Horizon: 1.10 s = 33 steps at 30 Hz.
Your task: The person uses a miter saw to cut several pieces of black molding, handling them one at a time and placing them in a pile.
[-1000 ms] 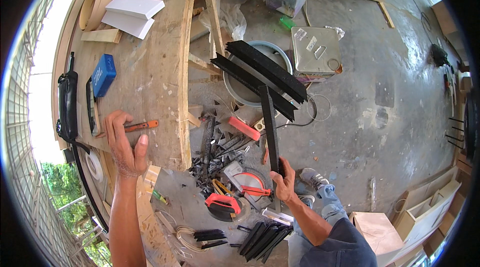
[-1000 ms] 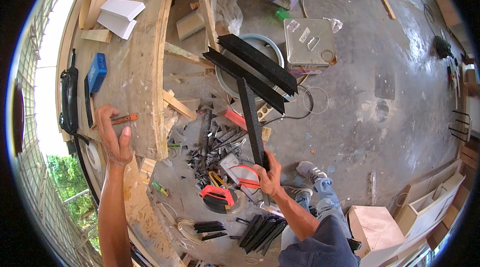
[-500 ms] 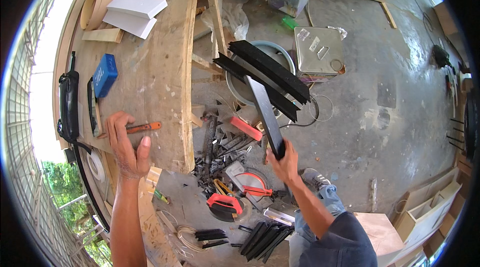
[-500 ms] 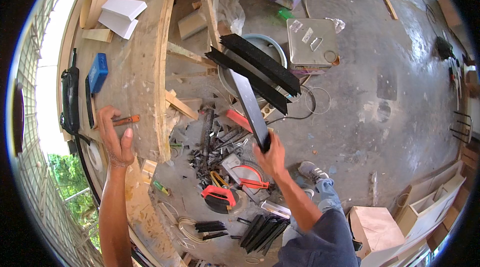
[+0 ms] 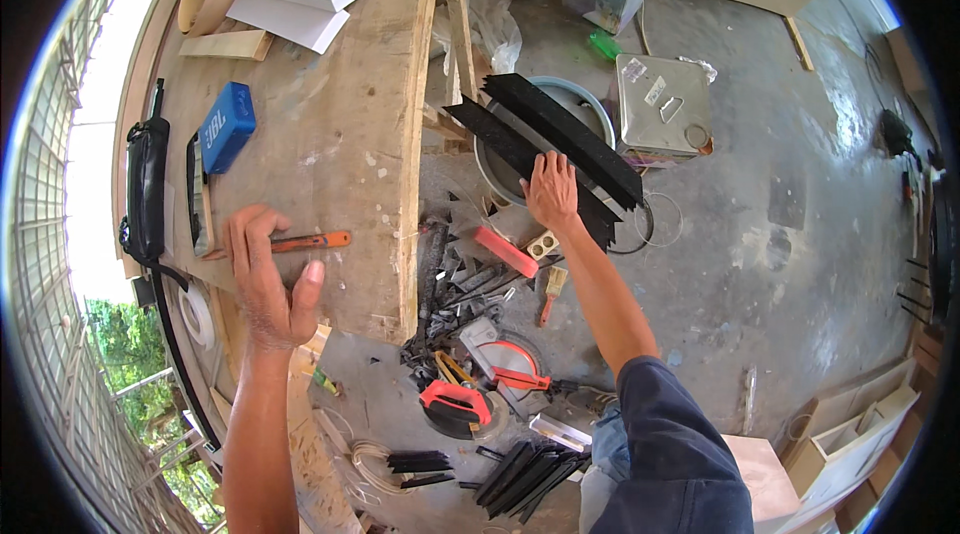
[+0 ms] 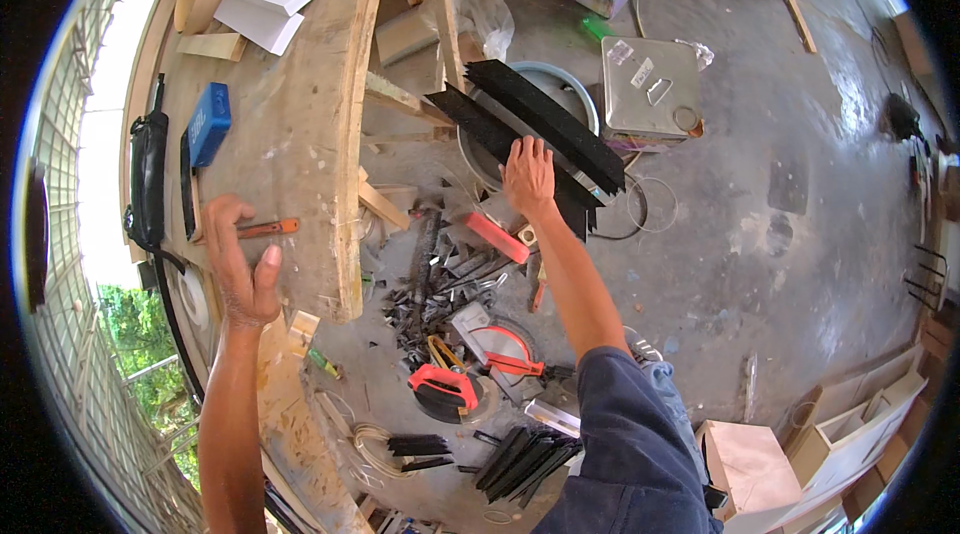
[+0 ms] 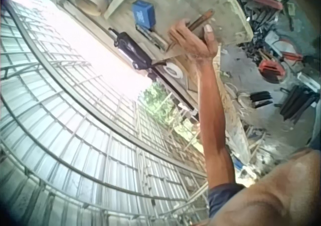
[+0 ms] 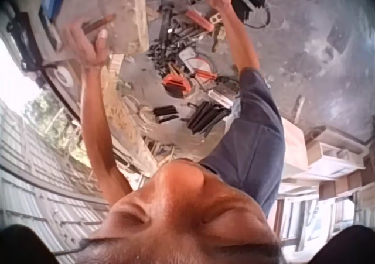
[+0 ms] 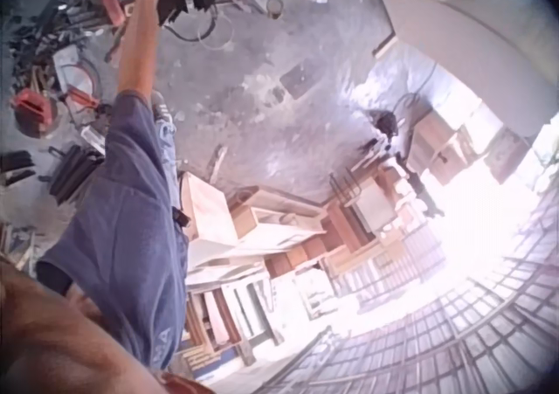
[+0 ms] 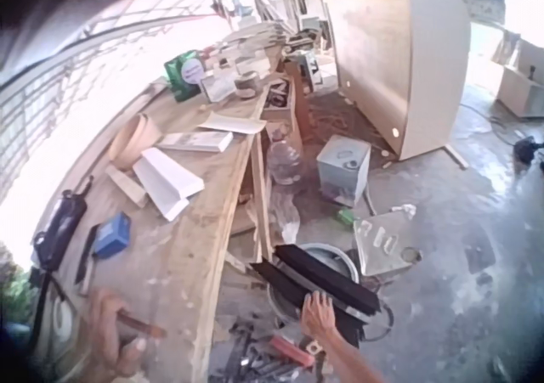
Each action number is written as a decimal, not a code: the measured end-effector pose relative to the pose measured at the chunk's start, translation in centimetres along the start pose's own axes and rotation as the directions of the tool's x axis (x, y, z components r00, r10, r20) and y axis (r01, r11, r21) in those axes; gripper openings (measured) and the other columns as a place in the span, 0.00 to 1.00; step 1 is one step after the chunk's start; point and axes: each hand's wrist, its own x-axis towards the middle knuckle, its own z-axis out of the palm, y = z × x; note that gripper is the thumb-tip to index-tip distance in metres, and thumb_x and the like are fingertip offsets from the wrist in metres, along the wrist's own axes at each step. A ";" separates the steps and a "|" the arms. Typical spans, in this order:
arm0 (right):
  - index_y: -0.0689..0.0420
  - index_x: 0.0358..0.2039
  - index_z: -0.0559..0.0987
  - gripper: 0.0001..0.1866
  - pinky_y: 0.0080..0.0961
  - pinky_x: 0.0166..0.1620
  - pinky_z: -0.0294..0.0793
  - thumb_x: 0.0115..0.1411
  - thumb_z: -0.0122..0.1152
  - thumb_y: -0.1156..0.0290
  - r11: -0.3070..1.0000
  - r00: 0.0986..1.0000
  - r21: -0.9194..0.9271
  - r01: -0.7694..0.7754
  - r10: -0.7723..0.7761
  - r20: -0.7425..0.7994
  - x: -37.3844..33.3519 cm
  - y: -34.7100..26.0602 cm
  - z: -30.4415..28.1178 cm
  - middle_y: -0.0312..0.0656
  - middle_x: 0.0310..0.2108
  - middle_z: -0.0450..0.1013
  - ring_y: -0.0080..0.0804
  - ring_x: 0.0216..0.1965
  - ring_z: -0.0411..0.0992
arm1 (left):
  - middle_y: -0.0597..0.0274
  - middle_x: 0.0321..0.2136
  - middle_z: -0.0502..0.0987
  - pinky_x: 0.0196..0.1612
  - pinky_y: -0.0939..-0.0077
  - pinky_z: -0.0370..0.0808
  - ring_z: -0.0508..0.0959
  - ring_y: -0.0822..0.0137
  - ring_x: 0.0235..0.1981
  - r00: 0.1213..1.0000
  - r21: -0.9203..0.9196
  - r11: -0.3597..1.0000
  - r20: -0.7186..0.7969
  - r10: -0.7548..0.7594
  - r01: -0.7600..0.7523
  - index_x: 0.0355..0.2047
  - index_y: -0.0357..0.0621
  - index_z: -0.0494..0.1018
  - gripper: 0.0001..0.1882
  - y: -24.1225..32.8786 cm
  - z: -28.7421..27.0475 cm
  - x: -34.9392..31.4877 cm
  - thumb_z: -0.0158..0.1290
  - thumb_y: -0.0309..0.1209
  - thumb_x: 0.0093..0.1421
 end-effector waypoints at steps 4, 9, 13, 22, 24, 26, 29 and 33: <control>0.62 0.47 0.71 0.26 0.39 0.53 0.65 0.55 0.65 0.57 0.998 1.000 -0.070 -0.003 0.003 0.006 0.7 -0.2 0.3 0.49 0.45 0.65 0.44 0.51 0.64 | 0.45 0.40 0.65 0.49 0.59 0.63 0.66 0.49 0.42 1.000 -0.015 1.000 0.005 -0.016 0.016 0.44 0.30 0.64 0.31 -0.2 0.0 -0.4 0.46 0.51 0.60; 0.64 0.55 0.66 0.34 0.43 0.53 0.71 0.52 0.68 0.59 0.993 0.982 -0.105 -0.044 0.062 0.180 1.1 1.7 1.9 0.53 0.48 0.70 0.49 0.51 0.70 | 0.44 0.39 0.66 0.47 0.56 0.63 0.67 0.48 0.41 1.000 -0.050 0.999 -0.025 -0.007 0.005 0.43 0.32 0.66 0.28 -0.2 0.2 0.0 0.50 0.48 0.57; 0.62 0.52 0.67 0.26 0.42 0.46 0.75 0.55 0.63 0.66 0.987 0.990 -0.143 -0.078 0.094 0.107 1.3 2.4 2.9 0.51 0.39 0.74 0.50 0.42 0.76 | 0.44 0.39 0.66 0.46 0.56 0.63 0.66 0.48 0.41 1.000 -0.056 0.998 -0.018 -0.011 0.010 0.44 0.31 0.66 0.28 -0.1 0.2 0.0 0.51 0.48 0.56; 0.72 0.55 0.68 0.45 0.40 0.52 0.75 0.40 0.75 0.59 0.943 0.920 0.214 -0.254 0.167 0.354 1.9 3.8 -0.8 0.62 0.45 0.76 0.55 0.47 0.76 | 0.44 0.41 0.66 0.50 0.58 0.63 0.67 0.49 0.43 1.000 -0.030 1.000 0.003 -0.007 0.007 0.45 0.30 0.65 0.29 -0.3 -0.1 -0.3 0.48 0.48 0.58; 0.72 0.52 0.70 0.45 0.38 0.52 0.75 0.37 0.76 0.58 0.884 0.926 0.377 -0.276 0.140 0.350 0.9 4.7 -2.1 0.61 0.45 0.76 0.53 0.48 0.76 | 0.44 0.40 0.66 0.48 0.56 0.63 0.67 0.48 0.42 1.000 -0.051 0.999 -0.020 -0.009 0.008 0.44 0.31 0.66 0.28 -0.3 0.0 -0.2 0.49 0.47 0.56; 0.71 0.48 0.76 0.40 0.34 0.51 0.76 0.37 0.79 0.60 0.740 0.955 0.621 -0.258 0.098 0.280 -1.3 7.1 -3.0 0.54 0.43 0.79 0.42 0.47 0.78 | 0.43 0.40 0.66 0.46 0.55 0.63 0.66 0.46 0.41 0.998 -0.087 0.996 -0.055 0.004 -0.009 0.44 0.33 0.66 0.27 0.1 0.4 0.5 0.51 0.46 0.55; 0.67 0.46 0.78 0.31 0.32 0.50 0.76 0.43 0.77 0.67 0.169 0.812 0.817 -0.552 -0.114 0.572 -5.0 5.5 -6.2 0.47 0.40 0.79 0.34 0.43 0.78 | 0.43 0.40 0.66 0.47 0.55 0.63 0.66 0.46 0.41 0.999 -0.079 0.997 -0.041 -0.011 0.007 0.44 0.33 0.66 0.27 -0.4 0.5 -0.3 0.51 0.46 0.55; 0.63 0.45 0.79 0.23 0.33 0.49 0.76 0.45 0.72 0.79 -0.113 0.830 0.825 -0.554 -0.150 0.537 -10.0 3.1 -11.3 0.42 0.39 0.79 0.34 0.41 0.78 | 0.43 0.41 0.66 0.49 0.56 0.63 0.66 0.48 0.42 0.999 -0.059 0.998 -0.027 -0.017 0.016 0.45 0.32 0.65 0.29 -0.4 0.2 -0.5 0.49 0.48 0.57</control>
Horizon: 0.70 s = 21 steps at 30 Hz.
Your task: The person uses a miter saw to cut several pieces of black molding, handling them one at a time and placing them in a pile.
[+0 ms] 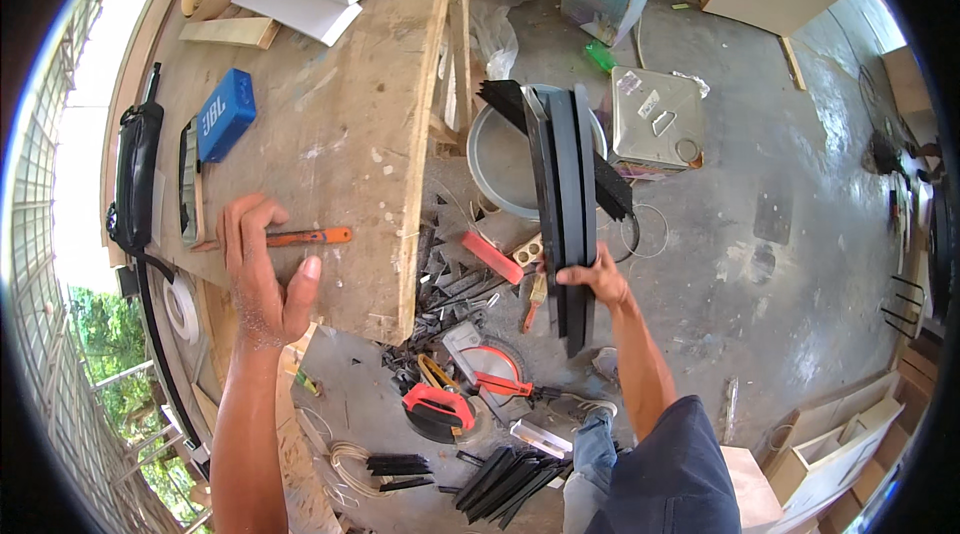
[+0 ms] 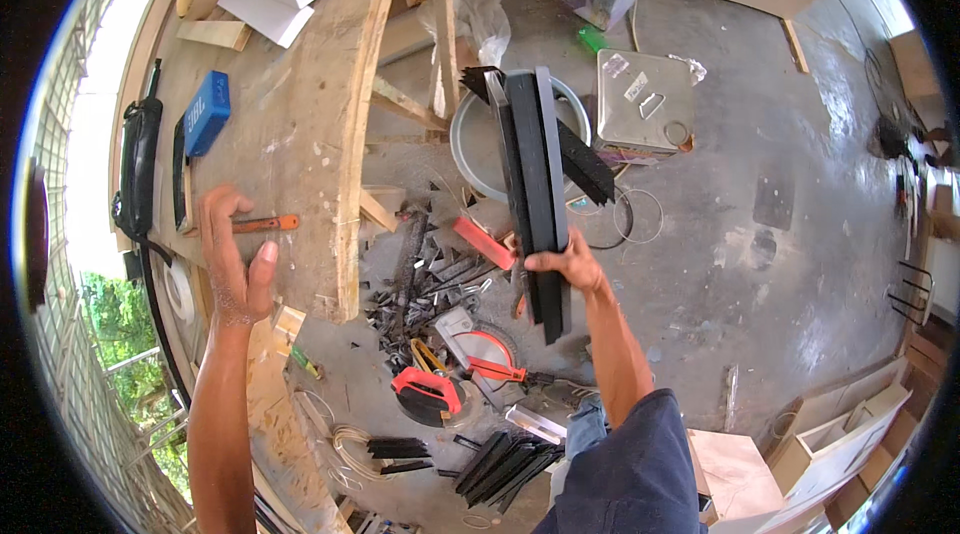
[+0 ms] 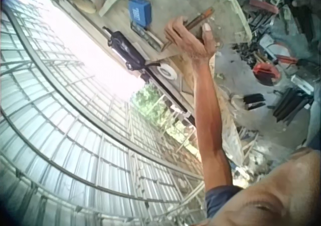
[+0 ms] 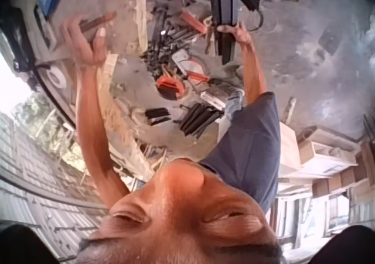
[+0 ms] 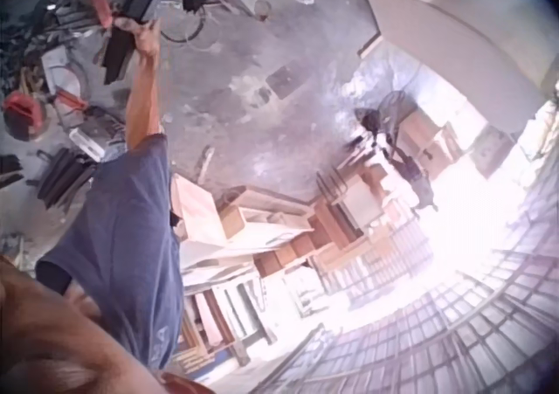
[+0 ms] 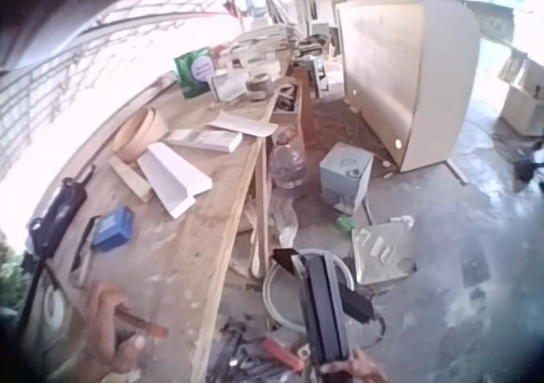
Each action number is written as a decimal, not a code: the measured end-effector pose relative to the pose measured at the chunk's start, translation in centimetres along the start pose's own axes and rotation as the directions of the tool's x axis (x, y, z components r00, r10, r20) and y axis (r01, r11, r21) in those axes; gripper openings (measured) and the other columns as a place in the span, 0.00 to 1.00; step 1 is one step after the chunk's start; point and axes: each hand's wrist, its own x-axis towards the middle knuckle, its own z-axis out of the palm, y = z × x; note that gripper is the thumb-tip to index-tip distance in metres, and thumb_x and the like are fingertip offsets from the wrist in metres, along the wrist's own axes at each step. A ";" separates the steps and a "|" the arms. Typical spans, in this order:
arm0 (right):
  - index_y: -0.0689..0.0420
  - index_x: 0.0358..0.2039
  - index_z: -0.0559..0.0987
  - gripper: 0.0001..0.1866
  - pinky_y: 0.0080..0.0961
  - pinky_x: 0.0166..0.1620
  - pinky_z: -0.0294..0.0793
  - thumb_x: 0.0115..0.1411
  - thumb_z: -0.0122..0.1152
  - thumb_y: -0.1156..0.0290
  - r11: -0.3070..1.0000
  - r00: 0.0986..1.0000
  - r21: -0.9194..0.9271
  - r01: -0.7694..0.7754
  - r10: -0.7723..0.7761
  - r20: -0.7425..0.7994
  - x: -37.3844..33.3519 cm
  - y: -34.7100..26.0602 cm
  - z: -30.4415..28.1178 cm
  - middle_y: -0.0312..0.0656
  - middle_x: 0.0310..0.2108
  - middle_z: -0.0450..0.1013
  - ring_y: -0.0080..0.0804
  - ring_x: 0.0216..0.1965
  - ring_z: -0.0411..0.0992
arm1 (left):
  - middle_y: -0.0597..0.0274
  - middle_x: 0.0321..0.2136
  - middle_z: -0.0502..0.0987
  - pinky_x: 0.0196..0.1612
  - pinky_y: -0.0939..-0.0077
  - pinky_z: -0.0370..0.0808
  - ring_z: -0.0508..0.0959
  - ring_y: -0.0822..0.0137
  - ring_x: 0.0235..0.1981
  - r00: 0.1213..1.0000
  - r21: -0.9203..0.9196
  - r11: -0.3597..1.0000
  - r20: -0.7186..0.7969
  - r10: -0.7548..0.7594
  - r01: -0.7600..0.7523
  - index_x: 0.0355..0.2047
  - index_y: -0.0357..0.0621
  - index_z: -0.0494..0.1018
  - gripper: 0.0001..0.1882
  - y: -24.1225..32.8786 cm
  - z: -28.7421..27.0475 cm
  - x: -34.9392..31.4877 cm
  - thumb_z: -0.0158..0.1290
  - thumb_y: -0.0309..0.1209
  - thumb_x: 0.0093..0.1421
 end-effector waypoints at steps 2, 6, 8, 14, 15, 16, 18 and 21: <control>0.63 0.47 0.78 0.26 0.36 0.51 0.76 0.44 0.72 0.80 0.996 0.999 0.085 0.036 -0.038 0.022 -2.4 1.2 0.6 0.43 0.40 0.79 0.36 0.44 0.78 | 0.44 0.42 0.66 0.51 0.57 0.63 0.66 0.49 0.44 1.000 0.011 1.000 0.017 0.005 -0.006 0.46 0.30 0.64 0.30 0.2 0.0 0.3 0.47 0.49 0.58; 0.63 0.49 0.77 0.30 0.39 0.52 0.76 0.42 0.73 0.78 0.963 1.000 0.270 -0.002 0.004 -0.008 -5.9 2.6 3.1 0.46 0.43 0.79 0.40 0.46 0.78 | 0.45 0.41 0.65 0.51 0.58 0.63 0.66 0.49 0.44 1.000 0.015 1.000 0.029 -0.011 0.011 0.46 0.31 0.64 0.30 0.1 -0.1 0.2 0.47 0.50 0.59; 0.63 0.51 0.75 0.35 0.41 0.53 0.76 0.39 0.74 0.75 0.923 0.996 0.377 -0.081 0.065 0.057 -7.2 3.2 3.7 0.48 0.44 0.78 0.44 0.46 0.78 | 0.45 0.41 0.65 0.51 0.58 0.63 0.66 0.49 0.44 0.999 0.017 1.000 0.032 -0.004 0.004 0.46 0.31 0.64 0.30 0.3 0.0 0.3 0.46 0.50 0.59; 0.63 0.52 0.74 0.40 0.42 0.53 0.75 0.34 0.77 0.72 0.909 0.980 0.394 -0.138 0.068 0.188 -9.6 4.5 4.7 0.52 0.44 0.78 0.46 0.47 0.77 | 0.45 0.38 0.66 0.46 0.57 0.64 0.66 0.49 0.40 1.000 -0.009 1.000 -0.017 0.011 -0.012 0.43 0.31 0.65 0.29 0.6 0.1 0.7 0.48 0.51 0.58; 0.63 0.52 0.75 0.40 0.41 0.53 0.75 0.33 0.78 0.71 0.891 0.972 0.420 -0.171 0.082 0.221 -10.0 4.8 4.8 0.51 0.44 0.78 0.45 0.47 0.77 | 0.45 0.38 0.66 0.46 0.57 0.64 0.66 0.49 0.40 1.000 -0.007 1.000 -0.019 0.013 -0.013 0.42 0.31 0.65 0.29 0.5 0.1 0.6 0.48 0.51 0.59; 0.63 0.52 0.75 0.41 0.41 0.53 0.75 0.33 0.79 0.70 0.872 0.962 0.445 -0.204 0.095 0.255 -10.4 5.1 4.9 0.51 0.44 0.78 0.45 0.47 0.77 | 0.45 0.38 0.66 0.46 0.57 0.64 0.66 0.49 0.40 1.000 -0.005 1.000 -0.020 0.015 -0.015 0.42 0.31 0.65 0.29 0.5 0.1 0.6 0.48 0.51 0.59; 0.63 0.51 0.76 0.41 0.41 0.51 0.75 0.32 0.81 0.67 0.865 0.956 0.450 -0.222 0.103 0.273 -11.0 5.3 5.1 0.51 0.45 0.77 0.45 0.46 0.77 | 0.45 0.39 0.65 0.48 0.58 0.63 0.66 0.49 0.41 1.000 0.007 1.000 0.004 0.003 -0.003 0.43 0.30 0.64 0.30 0.5 -0.1 0.5 0.46 0.51 0.59; 0.64 0.50 0.77 0.40 0.41 0.50 0.76 0.33 0.82 0.66 0.808 0.952 0.538 -0.242 0.091 0.292 -11.8 5.4 5.7 0.52 0.45 0.77 0.45 0.45 0.77 | 0.45 0.40 0.65 0.49 0.59 0.63 0.66 0.49 0.42 1.000 0.016 1.000 0.025 -0.003 0.002 0.44 0.29 0.63 0.31 0.5 -0.1 0.4 0.45 0.51 0.60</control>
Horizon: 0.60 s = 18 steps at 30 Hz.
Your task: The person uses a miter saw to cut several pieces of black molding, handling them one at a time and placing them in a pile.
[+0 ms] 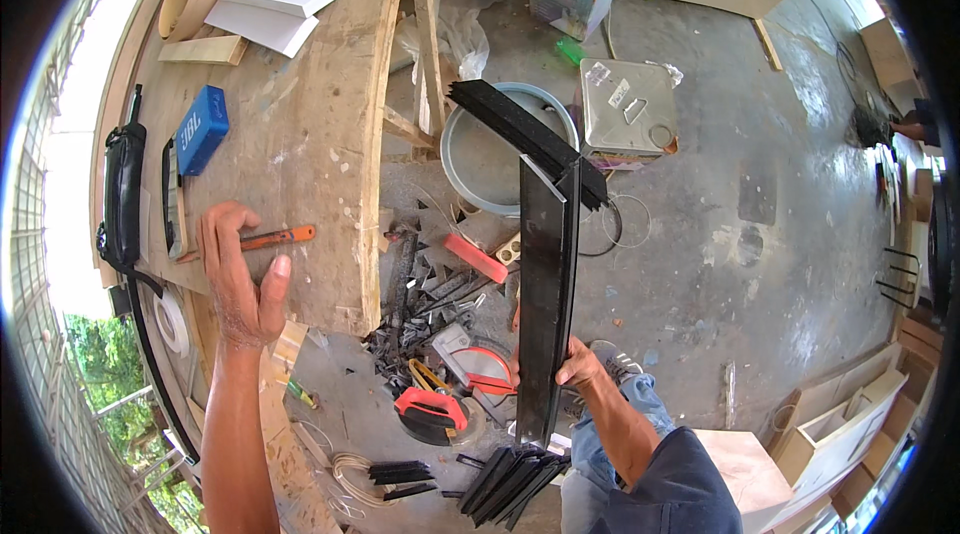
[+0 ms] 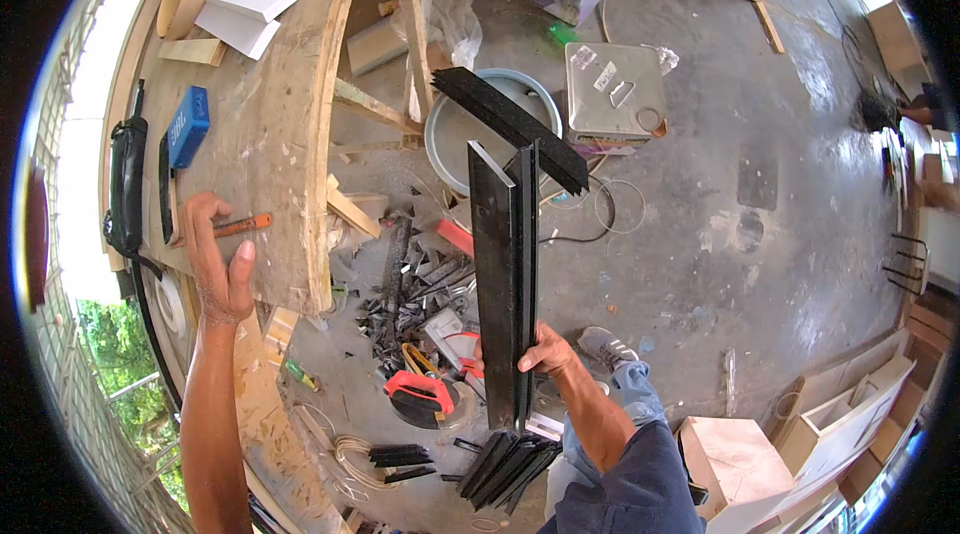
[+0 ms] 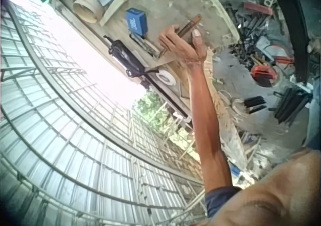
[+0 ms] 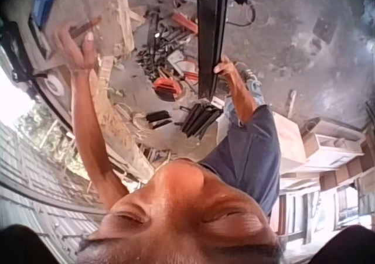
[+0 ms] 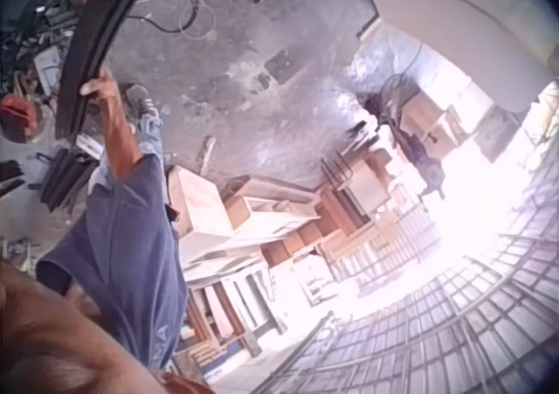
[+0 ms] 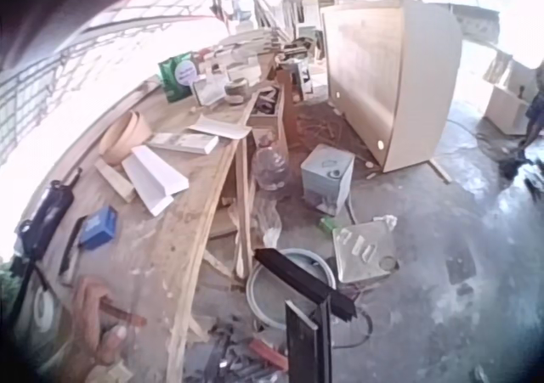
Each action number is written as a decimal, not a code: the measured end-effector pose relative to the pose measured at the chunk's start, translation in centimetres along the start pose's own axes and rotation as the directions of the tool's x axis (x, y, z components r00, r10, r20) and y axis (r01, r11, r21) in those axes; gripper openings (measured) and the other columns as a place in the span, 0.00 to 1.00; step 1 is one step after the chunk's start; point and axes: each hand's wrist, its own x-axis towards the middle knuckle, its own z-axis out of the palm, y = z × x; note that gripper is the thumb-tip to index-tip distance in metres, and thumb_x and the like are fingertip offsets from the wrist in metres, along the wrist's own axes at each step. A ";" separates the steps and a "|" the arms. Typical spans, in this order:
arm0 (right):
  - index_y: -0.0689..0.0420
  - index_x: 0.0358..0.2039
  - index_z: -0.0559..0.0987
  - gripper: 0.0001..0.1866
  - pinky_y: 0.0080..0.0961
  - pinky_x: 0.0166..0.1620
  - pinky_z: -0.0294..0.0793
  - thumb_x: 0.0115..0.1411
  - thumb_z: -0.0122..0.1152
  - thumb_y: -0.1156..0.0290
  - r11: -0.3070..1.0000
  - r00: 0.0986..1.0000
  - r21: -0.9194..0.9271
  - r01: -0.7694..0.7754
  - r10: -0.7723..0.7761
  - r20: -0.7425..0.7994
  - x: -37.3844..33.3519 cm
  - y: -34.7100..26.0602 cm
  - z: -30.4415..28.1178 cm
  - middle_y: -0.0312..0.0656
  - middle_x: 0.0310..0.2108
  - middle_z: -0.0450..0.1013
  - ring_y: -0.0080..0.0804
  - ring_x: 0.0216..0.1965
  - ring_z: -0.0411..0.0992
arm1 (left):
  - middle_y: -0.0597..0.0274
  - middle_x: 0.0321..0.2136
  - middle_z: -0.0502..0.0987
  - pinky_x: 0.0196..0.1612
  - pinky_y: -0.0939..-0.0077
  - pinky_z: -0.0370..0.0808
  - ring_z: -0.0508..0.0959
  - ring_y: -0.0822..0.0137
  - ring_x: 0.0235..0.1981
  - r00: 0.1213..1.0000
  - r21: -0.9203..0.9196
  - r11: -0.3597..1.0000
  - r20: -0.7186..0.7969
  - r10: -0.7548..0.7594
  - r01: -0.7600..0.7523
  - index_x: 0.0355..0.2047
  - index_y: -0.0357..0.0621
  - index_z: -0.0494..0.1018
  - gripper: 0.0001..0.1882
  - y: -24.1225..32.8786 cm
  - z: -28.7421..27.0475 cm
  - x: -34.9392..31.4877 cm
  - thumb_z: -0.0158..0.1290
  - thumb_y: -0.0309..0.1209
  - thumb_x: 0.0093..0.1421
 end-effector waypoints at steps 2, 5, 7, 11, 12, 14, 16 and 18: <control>0.64 0.49 0.77 0.39 0.41 0.49 0.75 0.34 0.82 0.65 0.999 1.000 0.048 0.002 -0.002 0.011 -0.3 0.4 0.0 0.53 0.45 0.77 0.44 0.45 0.77 | 0.45 0.39 0.65 0.49 0.59 0.63 0.66 0.49 0.42 1.000 -0.006 1.000 -0.006 0.007 -0.007 0.44 0.29 0.63 0.31 0.0 0.2 0.0 0.45 0.51 0.60; 0.65 0.49 0.77 0.39 0.42 0.50 0.74 0.35 0.81 0.66 0.996 0.997 0.085 0.033 -0.039 0.063 -0.3 0.8 0.1 0.55 0.45 0.76 0.47 0.47 0.76 | 0.45 0.39 0.65 0.49 0.58 0.63 0.66 0.49 0.41 1.000 -0.010 1.000 -0.010 0.014 -0.015 0.44 0.29 0.64 0.31 -0.1 0.1 0.1 0.45 0.51 0.61; 0.65 0.49 0.77 0.38 0.42 0.50 0.74 0.35 0.81 0.66 0.993 0.995 0.111 0.040 -0.050 0.091 0.1 1.1 0.5 0.55 0.45 0.76 0.48 0.47 0.76 | 0.44 0.39 0.65 0.48 0.57 0.63 0.66 0.49 0.41 1.000 0.019 0.999 -0.013 0.029 -0.028 0.43 0.29 0.63 0.30 -0.1 -0.4 0.1 0.45 0.51 0.60; 0.65 0.48 0.77 0.37 0.46 0.52 0.73 0.35 0.81 0.67 0.991 0.993 0.127 0.048 -0.061 0.099 -0.1 1.0 0.6 0.57 0.44 0.76 0.51 0.46 0.76 | 0.44 0.39 0.65 0.48 0.57 0.63 0.66 0.49 0.41 0.999 0.016 0.999 -0.018 0.037 -0.037 0.43 0.29 0.63 0.30 -0.1 0.1 0.1 0.45 0.51 0.60; 0.65 0.48 0.77 0.37 0.46 0.52 0.73 0.35 0.81 0.67 0.991 0.993 0.125 0.049 -0.062 0.098 -0.2 1.0 0.7 0.57 0.44 0.76 0.51 0.46 0.76 | 0.44 0.39 0.65 0.49 0.57 0.63 0.66 0.49 0.41 0.999 0.015 0.999 -0.018 0.034 -0.033 0.43 0.30 0.63 0.30 -0.1 0.2 0.0 0.45 0.50 0.60; 0.65 0.49 0.77 0.38 0.49 0.52 0.71 0.34 0.81 0.68 0.989 0.995 0.142 0.036 -0.048 0.082 -0.2 1.0 0.9 0.58 0.44 0.76 0.51 0.45 0.76 | 0.45 0.39 0.64 0.49 0.57 0.63 0.66 0.49 0.41 0.999 0.015 0.999 -0.017 0.032 -0.032 0.43 0.30 0.63 0.29 -0.1 0.2 0.1 0.45 0.50 0.60; 0.65 0.50 0.76 0.39 0.51 0.53 0.71 0.33 0.81 0.70 0.991 0.994 0.131 0.027 -0.041 0.103 -0.1 0.8 1.1 0.58 0.45 0.76 0.52 0.46 0.76 | 0.45 0.39 0.64 0.49 0.57 0.63 0.66 0.49 0.41 1.000 0.016 1.000 -0.011 0.020 -0.020 0.43 0.30 0.63 0.29 0.0 0.1 0.1 0.46 0.50 0.60; 0.65 0.51 0.76 0.40 0.54 0.54 0.70 0.33 0.81 0.71 0.993 0.991 0.120 0.018 -0.034 0.127 -0.1 0.7 1.3 0.57 0.46 0.76 0.53 0.48 0.76 | 0.45 0.39 0.64 0.49 0.57 0.63 0.66 0.49 0.42 1.000 0.019 1.000 -0.010 0.024 -0.024 0.43 0.30 0.63 0.29 0.0 0.0 0.1 0.46 0.49 0.59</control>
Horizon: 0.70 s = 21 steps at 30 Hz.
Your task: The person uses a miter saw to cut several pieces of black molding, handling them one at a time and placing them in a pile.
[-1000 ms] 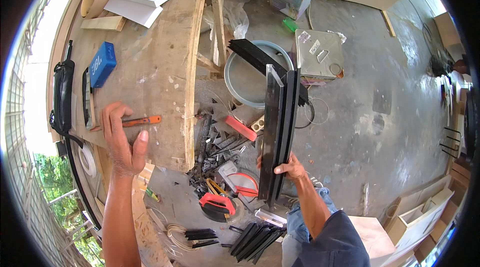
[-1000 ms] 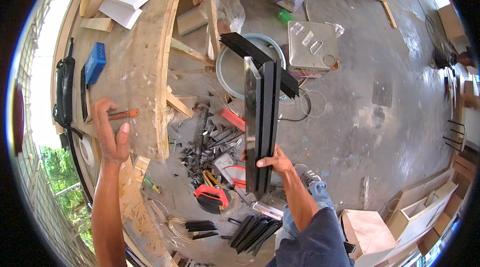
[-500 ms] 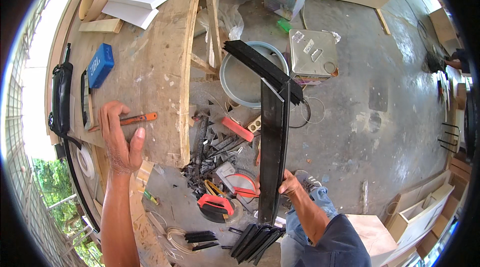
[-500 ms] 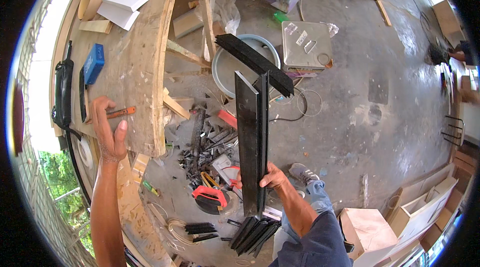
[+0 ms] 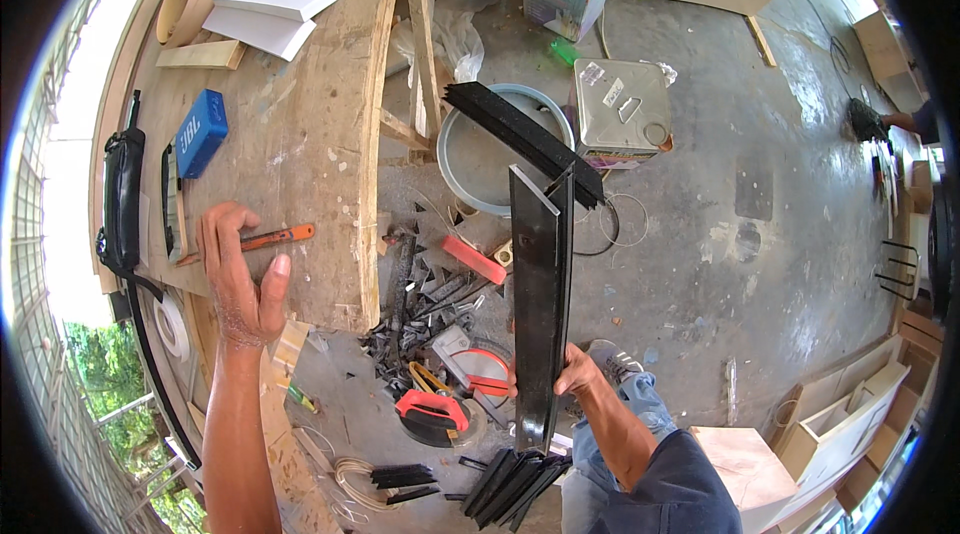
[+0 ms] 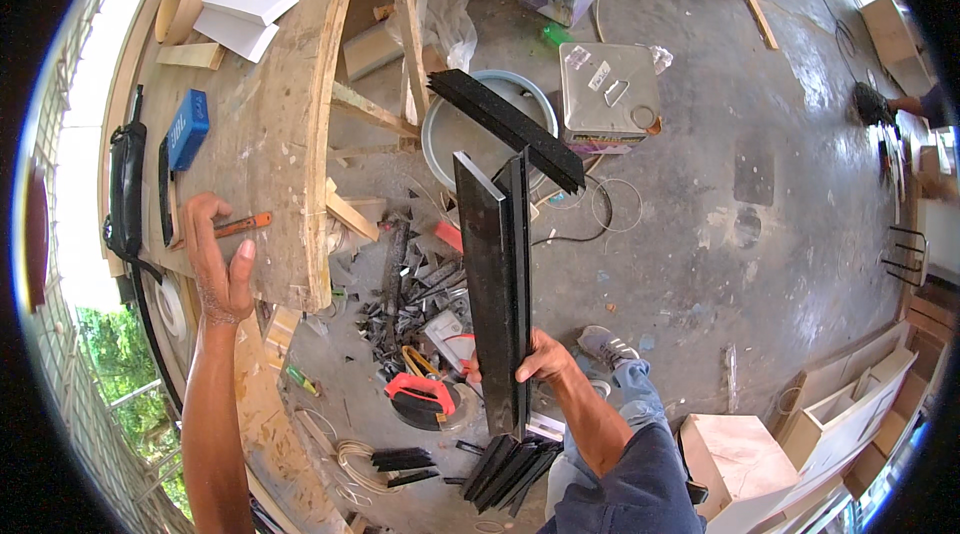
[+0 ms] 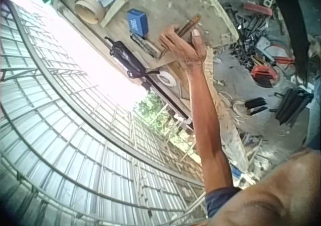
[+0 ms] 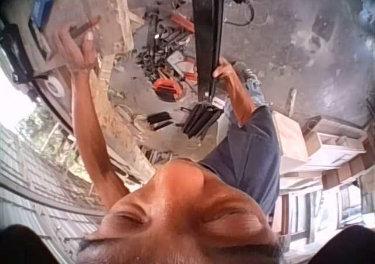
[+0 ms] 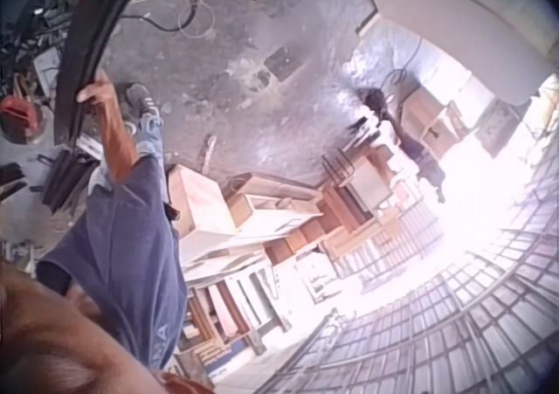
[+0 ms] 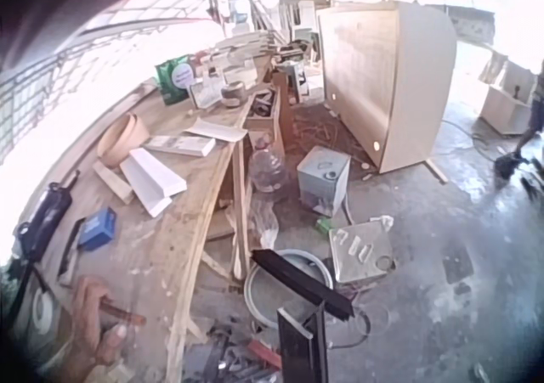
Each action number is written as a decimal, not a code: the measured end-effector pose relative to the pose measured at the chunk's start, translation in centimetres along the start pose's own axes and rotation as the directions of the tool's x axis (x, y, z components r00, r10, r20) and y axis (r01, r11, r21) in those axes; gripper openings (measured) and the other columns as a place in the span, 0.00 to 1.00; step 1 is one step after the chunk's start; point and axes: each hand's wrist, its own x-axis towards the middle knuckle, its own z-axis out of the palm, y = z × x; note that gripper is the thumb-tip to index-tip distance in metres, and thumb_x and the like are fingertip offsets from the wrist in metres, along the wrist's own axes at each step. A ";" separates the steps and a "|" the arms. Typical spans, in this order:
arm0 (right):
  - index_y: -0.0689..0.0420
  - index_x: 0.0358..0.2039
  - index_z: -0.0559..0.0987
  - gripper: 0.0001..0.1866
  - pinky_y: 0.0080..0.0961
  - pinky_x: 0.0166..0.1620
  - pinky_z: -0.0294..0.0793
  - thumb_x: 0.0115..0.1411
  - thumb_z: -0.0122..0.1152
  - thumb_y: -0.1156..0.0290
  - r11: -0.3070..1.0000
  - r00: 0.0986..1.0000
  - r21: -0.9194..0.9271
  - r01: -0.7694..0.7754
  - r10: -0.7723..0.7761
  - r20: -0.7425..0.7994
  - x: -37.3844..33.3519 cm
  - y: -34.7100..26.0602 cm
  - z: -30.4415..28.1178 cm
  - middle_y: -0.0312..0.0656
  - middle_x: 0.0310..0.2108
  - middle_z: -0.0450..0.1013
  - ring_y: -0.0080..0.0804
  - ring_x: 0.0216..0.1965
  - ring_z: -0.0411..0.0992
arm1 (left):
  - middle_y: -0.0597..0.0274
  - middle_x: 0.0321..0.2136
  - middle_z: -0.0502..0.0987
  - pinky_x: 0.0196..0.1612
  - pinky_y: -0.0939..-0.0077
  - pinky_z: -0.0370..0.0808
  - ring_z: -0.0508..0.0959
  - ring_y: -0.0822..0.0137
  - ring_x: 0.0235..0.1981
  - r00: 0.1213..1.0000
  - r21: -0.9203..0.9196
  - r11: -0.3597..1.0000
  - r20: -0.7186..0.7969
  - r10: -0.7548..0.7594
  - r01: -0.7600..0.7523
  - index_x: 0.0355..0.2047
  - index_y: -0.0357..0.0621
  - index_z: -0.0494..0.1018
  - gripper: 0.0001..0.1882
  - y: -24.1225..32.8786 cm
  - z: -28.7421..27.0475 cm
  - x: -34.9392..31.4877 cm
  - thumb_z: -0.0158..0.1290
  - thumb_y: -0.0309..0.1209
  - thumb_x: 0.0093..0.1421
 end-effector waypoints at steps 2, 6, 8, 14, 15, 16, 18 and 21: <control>0.65 0.53 0.75 0.41 0.53 0.56 0.70 0.33 0.80 0.74 0.999 0.998 0.002 -0.036 0.036 -0.043 -0.2 0.0 0.2 0.56 0.47 0.77 0.52 0.50 0.75 | 0.45 0.39 0.64 0.49 0.58 0.63 0.66 0.49 0.42 1.000 0.002 1.000 0.000 0.005 -0.005 0.43 0.30 0.63 0.29 0.0 -0.1 0.1 0.46 0.49 0.59; 0.66 0.53 0.75 0.39 0.49 0.57 0.72 0.36 0.79 0.76 0.992 0.995 -0.099 -0.077 0.070 -0.076 0.1 -1.0 1.3 0.53 0.47 0.77 0.48 0.50 0.76 | 0.44 0.39 0.65 0.50 0.58 0.63 0.66 0.49 0.42 1.000 0.008 1.000 0.000 0.001 -0.001 0.43 0.30 0.63 0.29 -0.1 0.0 -0.1 0.46 0.49 0.59; 0.64 0.54 0.75 0.36 0.42 0.56 0.74 0.41 0.77 0.79 0.969 0.980 -0.239 -0.066 0.017 -0.200 0.3 -1.3 2.1 0.49 0.47 0.78 0.42 0.49 0.77 | 0.44 0.39 0.65 0.50 0.58 0.63 0.66 0.48 0.42 1.000 0.010 1.000 0.002 -0.001 0.001 0.43 0.30 0.63 0.29 -0.1 0.0 -0.1 0.46 0.49 0.59; 0.62 0.53 0.75 0.32 0.31 0.54 0.72 0.46 0.77 0.80 0.803 0.934 -0.594 -0.057 -0.168 -0.316 0.9 -0.8 2.2 0.40 0.46 0.77 0.30 0.48 0.74 | 0.44 0.40 0.65 0.50 0.57 0.63 0.66 0.48 0.43 1.000 -0.004 1.000 0.004 -0.003 0.003 0.44 0.30 0.63 0.28 0.0 0.0 0.0 0.46 0.49 0.59; 0.61 0.58 0.72 0.36 0.27 0.55 0.70 0.47 0.77 0.79 0.734 0.936 -0.676 -0.062 -0.192 -0.294 1.0 -0.7 2.0 0.36 0.48 0.75 0.25 0.48 0.72 | 0.44 0.40 0.65 0.50 0.57 0.63 0.66 0.48 0.43 1.000 0.007 1.000 0.006 0.004 -0.004 0.44 0.30 0.63 0.28 0.0 -0.1 0.0 0.45 0.49 0.59; 0.61 0.58 0.72 0.36 0.27 0.55 0.70 0.47 0.77 0.79 0.736 0.937 -0.675 -0.060 -0.192 -0.292 0.9 -0.5 1.9 0.36 0.48 0.75 0.25 0.48 0.72 | 0.44 0.40 0.65 0.50 0.57 0.63 0.66 0.48 0.43 1.000 0.018 1.000 0.008 0.011 -0.011 0.44 0.30 0.63 0.28 0.1 -0.2 0.0 0.45 0.49 0.60; 0.62 0.58 0.70 0.38 0.24 0.56 0.67 0.46 0.78 0.79 0.724 0.915 -0.688 -0.056 -0.238 -0.325 1.1 -0.5 2.9 0.34 0.50 0.72 0.23 0.49 0.68 | 0.44 0.40 0.65 0.50 0.57 0.63 0.66 0.48 0.43 1.000 0.017 1.000 0.013 0.004 -0.004 0.44 0.30 0.63 0.29 0.0 -0.1 -0.1 0.45 0.49 0.60; 0.62 0.59 0.69 0.39 0.24 0.57 0.66 0.46 0.78 0.79 0.750 0.891 -0.654 -0.097 -0.227 -0.393 0.8 0.5 2.3 0.35 0.52 0.71 0.23 0.51 0.67 | 0.45 0.40 0.65 0.51 0.57 0.63 0.66 0.48 0.43 1.000 0.021 1.000 0.019 -0.002 0.002 0.44 0.30 0.63 0.29 -0.1 -0.1 -0.1 0.46 0.49 0.59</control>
